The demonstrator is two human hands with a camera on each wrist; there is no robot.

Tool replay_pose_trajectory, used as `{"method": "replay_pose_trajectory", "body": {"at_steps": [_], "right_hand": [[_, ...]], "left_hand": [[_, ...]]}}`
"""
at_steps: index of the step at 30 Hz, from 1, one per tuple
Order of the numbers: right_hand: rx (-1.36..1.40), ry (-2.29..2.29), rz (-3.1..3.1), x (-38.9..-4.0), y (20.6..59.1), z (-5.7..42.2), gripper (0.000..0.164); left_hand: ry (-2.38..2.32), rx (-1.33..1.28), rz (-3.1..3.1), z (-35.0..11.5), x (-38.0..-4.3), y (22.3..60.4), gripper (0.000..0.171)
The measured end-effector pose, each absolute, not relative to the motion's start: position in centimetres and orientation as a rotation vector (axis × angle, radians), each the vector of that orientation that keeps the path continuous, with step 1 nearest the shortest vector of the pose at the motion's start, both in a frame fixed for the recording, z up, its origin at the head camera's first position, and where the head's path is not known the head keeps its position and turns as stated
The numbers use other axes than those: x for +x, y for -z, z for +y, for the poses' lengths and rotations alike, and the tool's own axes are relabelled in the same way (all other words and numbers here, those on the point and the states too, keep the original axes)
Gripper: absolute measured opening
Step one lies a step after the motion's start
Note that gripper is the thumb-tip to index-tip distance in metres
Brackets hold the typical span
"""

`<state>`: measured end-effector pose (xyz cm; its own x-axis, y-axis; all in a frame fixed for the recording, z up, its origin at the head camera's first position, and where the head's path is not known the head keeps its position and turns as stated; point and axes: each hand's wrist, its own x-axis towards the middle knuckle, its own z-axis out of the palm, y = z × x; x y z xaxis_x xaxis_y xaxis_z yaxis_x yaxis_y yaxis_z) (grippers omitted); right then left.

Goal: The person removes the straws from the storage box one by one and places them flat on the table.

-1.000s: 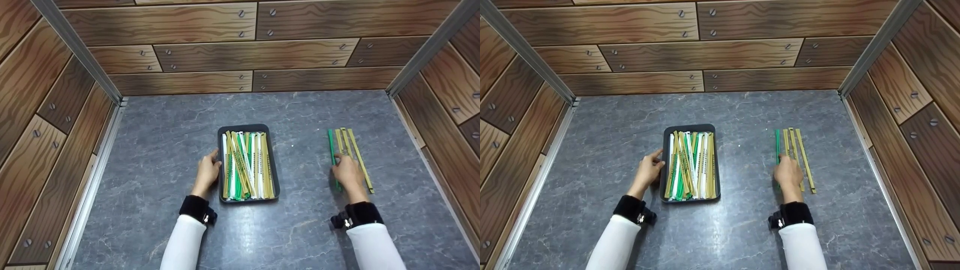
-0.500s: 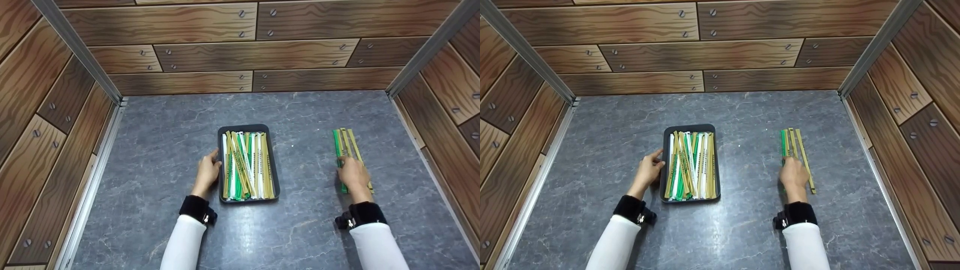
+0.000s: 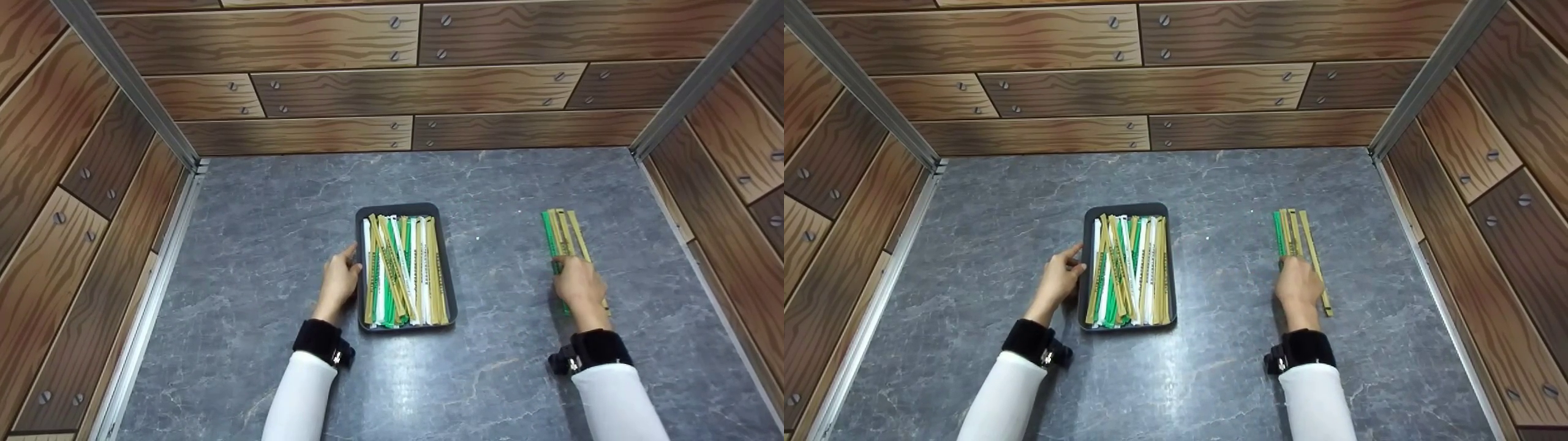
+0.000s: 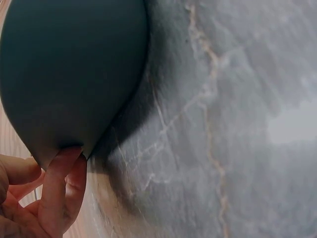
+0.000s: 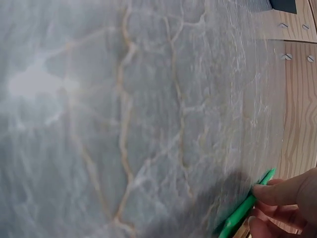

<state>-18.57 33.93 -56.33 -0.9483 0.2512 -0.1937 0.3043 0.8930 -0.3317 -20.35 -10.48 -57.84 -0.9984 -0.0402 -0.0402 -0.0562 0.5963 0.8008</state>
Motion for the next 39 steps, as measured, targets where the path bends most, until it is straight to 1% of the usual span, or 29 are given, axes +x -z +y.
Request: {"method": "replay_pose_trajectory", "body": {"at_steps": [4,8,14,21,25,34,39], "right_hand": [[0.28,0.617,3.078,-18.1,55.4,31.5,0.038],[0.011,0.725,3.183,-17.8,54.7,27.3,0.035],[-0.341,0.879,3.029,-17.6,54.6,20.3,0.033],[-0.532,0.952,2.848,-17.5,55.2,14.4,0.033],[-0.593,0.913,2.841,-18.1,56.0,12.6,0.034],[-0.526,0.766,2.841,-18.8,57.1,10.7,0.054],[-0.468,0.697,2.877,-19.0,57.3,10.1,0.053]], "left_hand": [[-1.375,-0.106,2.785,-10.5,-20.3,57.8,0.05],[-1.378,-0.124,2.776,-10.5,-20.2,57.7,0.05],[-1.392,-0.111,2.785,-10.4,-20.2,57.8,0.051],[-1.377,-0.091,2.805,-10.4,-20.3,57.9,0.049],[-1.377,-0.089,2.808,-10.3,-20.4,58.0,0.049],[-1.364,-0.091,2.825,-10.3,-20.4,58.1,0.05],[-1.422,-0.131,2.744,-10.3,-20.6,58.0,0.05]]}}
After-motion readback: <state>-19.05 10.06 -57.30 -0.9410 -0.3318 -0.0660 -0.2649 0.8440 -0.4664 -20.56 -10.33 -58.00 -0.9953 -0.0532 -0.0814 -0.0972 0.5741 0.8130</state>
